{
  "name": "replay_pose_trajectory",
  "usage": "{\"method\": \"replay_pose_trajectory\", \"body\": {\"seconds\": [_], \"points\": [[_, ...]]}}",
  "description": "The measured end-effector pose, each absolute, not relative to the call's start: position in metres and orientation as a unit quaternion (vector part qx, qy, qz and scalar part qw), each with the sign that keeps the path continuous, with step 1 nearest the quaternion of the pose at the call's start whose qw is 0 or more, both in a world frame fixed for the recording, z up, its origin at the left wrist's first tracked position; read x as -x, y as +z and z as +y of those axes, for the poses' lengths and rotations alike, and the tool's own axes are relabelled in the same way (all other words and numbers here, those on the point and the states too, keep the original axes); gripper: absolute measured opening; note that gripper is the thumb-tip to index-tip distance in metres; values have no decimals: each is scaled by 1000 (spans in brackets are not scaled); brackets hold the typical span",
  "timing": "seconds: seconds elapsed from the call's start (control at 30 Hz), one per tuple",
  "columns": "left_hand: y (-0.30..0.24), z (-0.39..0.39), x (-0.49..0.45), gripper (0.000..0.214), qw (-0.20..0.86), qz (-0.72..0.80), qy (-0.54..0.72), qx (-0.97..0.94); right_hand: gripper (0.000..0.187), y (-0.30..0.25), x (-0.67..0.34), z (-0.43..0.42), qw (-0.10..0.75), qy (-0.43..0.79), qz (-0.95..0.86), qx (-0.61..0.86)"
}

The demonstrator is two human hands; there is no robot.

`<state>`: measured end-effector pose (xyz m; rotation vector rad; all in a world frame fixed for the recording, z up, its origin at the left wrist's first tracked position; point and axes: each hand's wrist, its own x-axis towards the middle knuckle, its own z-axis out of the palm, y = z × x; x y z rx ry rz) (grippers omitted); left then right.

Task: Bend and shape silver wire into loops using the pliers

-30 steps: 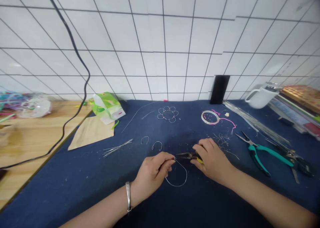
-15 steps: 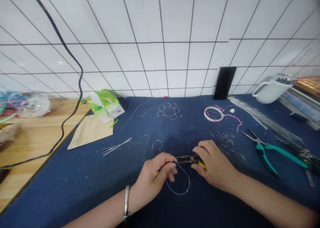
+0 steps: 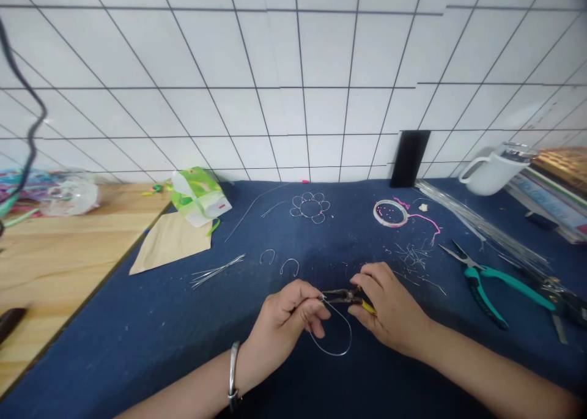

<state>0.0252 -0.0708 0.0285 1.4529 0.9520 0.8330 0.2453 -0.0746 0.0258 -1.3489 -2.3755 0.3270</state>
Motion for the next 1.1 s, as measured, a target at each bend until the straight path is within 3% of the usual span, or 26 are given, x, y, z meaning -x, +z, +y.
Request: {"method": "replay_pose_trajectory", "body": {"seconds": [0.27, 1.1], "points": [[28, -70, -27, 12, 635, 388, 372, -555, 33, 25, -245, -78, 217, 139, -844, 471], [26, -75, -31, 11, 608, 379, 403, -569, 23, 32, -234, -87, 199, 229, -817, 491]]}}
